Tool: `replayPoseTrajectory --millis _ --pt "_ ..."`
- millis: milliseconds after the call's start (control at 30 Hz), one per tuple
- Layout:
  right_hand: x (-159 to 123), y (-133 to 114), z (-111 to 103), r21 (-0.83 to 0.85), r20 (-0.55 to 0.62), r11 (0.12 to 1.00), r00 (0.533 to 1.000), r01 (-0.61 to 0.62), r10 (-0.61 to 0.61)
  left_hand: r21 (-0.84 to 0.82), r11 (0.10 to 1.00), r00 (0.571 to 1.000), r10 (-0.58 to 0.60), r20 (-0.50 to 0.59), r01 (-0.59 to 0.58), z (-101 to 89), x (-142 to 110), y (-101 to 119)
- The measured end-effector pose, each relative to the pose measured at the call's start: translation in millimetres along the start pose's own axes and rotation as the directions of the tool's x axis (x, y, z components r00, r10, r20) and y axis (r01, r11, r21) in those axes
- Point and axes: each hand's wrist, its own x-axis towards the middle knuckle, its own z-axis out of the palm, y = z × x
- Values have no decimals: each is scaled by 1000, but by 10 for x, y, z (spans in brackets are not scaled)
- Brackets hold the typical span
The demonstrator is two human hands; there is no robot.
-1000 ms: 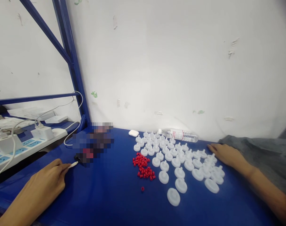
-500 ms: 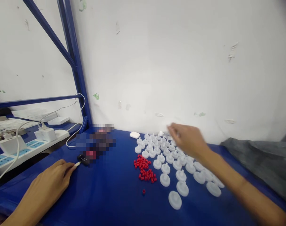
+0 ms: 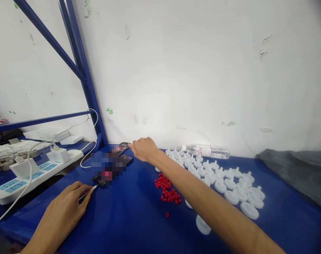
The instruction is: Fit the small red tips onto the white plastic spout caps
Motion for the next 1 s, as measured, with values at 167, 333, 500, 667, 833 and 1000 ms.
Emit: replayPoseTrajectory --millis 167,333,500,667,833,1000 --pt "168 -10 242 44 161 997 986 -56 49 41 997 998 58 29 -59 6 -13 -93" --pt "274 -49 426 69 242 996 969 -63 45 18 995 994 98 -57 -97 113 19 -210" --pt "354 -123 515 100 257 994 966 -49 22 11 995 987 96 -127 -95 159 56 -222" --pt "351 -171 515 166 241 986 969 4 -45 35 997 995 72 -75 -69 114 51 -196" --pt "344 -153 503 218 237 976 970 1 -54 50 995 995 89 -48 -87 125 47 -207" --pt "365 -109 515 274 228 961 970 23 -88 45 994 994 105 -43 -103 103 53 -166"
